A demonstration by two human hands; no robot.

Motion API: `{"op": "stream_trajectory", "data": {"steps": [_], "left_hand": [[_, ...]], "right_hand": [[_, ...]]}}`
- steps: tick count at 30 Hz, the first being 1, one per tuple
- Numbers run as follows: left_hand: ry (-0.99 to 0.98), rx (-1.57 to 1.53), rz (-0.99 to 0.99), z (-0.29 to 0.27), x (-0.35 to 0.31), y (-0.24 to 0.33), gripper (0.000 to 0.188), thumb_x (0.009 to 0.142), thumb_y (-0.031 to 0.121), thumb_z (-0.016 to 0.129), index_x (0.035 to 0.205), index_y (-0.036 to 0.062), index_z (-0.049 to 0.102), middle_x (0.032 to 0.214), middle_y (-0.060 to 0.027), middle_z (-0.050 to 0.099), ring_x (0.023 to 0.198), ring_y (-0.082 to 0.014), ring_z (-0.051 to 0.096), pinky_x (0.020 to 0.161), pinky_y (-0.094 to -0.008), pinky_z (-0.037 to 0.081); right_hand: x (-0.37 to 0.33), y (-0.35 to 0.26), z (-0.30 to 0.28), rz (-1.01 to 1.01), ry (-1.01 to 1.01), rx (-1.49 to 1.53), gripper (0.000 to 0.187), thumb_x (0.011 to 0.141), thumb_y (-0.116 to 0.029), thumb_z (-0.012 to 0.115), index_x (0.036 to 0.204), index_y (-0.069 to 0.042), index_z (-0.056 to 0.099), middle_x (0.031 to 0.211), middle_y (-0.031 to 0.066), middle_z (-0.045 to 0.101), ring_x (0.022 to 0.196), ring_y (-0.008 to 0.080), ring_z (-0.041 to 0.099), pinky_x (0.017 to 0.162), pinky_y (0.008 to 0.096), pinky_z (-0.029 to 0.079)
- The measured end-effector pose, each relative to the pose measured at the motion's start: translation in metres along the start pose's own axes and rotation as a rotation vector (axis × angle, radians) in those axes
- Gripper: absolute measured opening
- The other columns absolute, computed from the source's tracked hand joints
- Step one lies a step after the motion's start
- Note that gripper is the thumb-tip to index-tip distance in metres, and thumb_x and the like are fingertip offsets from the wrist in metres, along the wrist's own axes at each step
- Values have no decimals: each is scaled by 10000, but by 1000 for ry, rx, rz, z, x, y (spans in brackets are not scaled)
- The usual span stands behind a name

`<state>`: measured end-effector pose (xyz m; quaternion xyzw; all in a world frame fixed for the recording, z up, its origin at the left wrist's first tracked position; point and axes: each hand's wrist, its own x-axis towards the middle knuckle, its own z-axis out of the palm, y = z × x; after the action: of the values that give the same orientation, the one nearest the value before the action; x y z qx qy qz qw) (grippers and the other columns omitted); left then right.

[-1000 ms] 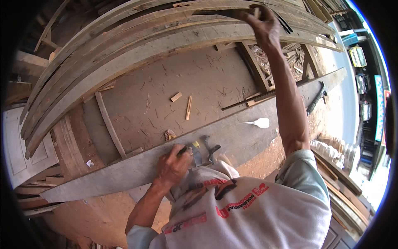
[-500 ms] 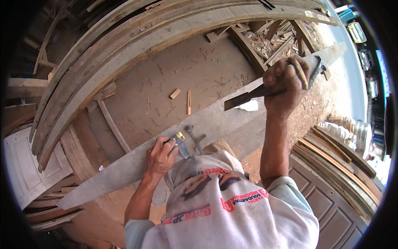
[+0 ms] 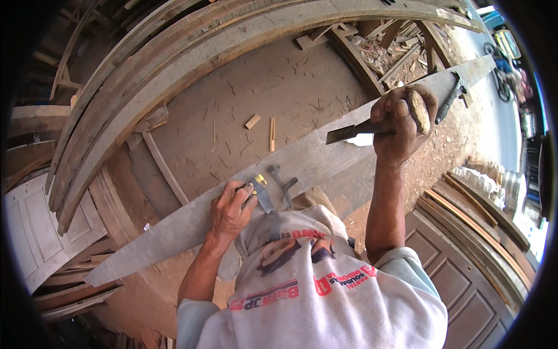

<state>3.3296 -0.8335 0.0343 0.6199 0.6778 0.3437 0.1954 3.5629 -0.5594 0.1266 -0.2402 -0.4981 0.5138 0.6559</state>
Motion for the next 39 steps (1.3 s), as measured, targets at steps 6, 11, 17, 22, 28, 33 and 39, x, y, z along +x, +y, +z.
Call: {"op": "stream_trajectory", "data": {"steps": [6,11,17,22,28,33,39], "left_hand": [[-9,-1,-8,1,-2,-2,354,821,-3,837,1119,33,650,1074,-134,656,862,-338,719,673,-429,586],[-20,12,-5,-1,0,-2,353,827,3,835,1124,34,647,1074,-133,657,863,-333,720,675,-427,590],[-24,13,-7,-1,1,-1,349,824,1,836,1112,37,642,1081,-134,660,871,-345,723,681,-434,596],[-25,10,-18,-1,1,-1,359,820,-5,836,1120,41,644,1086,-137,663,882,-348,727,688,-431,599],[-13,1,-16,-1,1,-1,354,819,-6,837,1122,42,659,1083,-136,670,880,-344,732,696,-428,606],[43,9,34,3,3,-4,329,814,10,849,1093,43,678,1073,-129,683,847,-340,737,662,-425,609],[24,15,26,2,3,-2,309,822,-9,830,1084,33,672,1071,-143,686,891,-358,732,707,-443,602]], "right_hand": [[-8,5,0,2,-54,-33,460,910,-136,816,1230,-14,509,864,152,660,619,188,645,529,322,554],[-10,5,-1,3,-28,-33,456,913,-132,818,1231,-20,512,862,150,658,616,187,642,521,322,550],[-15,9,-2,26,-41,8,469,903,-113,839,1232,-17,519,886,150,659,628,191,645,537,324,557],[-18,12,0,39,-28,2,470,900,-98,837,1238,-10,523,912,154,663,633,194,646,543,323,559],[-15,10,7,56,17,-105,451,910,-73,816,1243,8,524,912,146,668,660,191,676,534,316,561],[3,16,28,141,72,-278,448,926,-114,820,1240,25,534,909,129,685,675,167,703,541,285,602],[22,30,49,183,24,-558,501,877,-235,855,1219,24,596,989,125,719,805,153,730,676,286,626]]}}
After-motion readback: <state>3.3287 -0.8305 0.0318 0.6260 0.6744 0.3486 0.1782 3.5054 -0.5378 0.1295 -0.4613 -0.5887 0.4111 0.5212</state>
